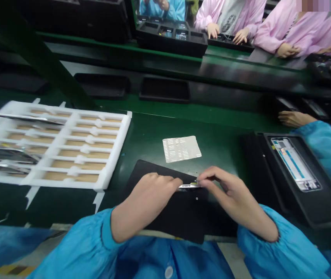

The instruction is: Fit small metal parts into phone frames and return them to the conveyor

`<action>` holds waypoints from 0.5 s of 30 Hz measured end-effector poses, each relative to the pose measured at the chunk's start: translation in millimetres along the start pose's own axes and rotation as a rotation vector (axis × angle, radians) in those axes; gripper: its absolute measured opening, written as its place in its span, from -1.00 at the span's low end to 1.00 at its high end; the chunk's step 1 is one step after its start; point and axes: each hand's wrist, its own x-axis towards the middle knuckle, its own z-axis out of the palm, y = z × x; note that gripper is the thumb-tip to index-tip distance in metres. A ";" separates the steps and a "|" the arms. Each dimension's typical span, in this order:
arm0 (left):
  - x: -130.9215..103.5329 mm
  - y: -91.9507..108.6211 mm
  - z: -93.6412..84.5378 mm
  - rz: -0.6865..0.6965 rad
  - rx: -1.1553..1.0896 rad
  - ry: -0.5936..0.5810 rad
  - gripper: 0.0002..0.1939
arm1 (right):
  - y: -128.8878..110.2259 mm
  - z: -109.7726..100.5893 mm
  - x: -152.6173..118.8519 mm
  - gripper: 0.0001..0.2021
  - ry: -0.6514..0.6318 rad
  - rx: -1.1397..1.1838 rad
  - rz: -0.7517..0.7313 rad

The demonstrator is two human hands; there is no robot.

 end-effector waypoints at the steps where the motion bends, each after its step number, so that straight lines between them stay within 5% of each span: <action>1: -0.1 1.3 5.8 0.005 0.004 0.040 -0.84 | -0.8 2.2 -2.8 -0.90 -0.034 -0.028 -0.001; 7: -3.2 0.1 32.4 0.116 -0.286 0.515 -0.77 | 0.3 13.5 -3.3 -0.87 -0.064 -0.011 0.004; 15: -4.2 3.7 40.9 0.105 -0.265 0.686 -0.93 | 15.3 16.9 -12.5 -0.90 0.155 -0.057 -0.112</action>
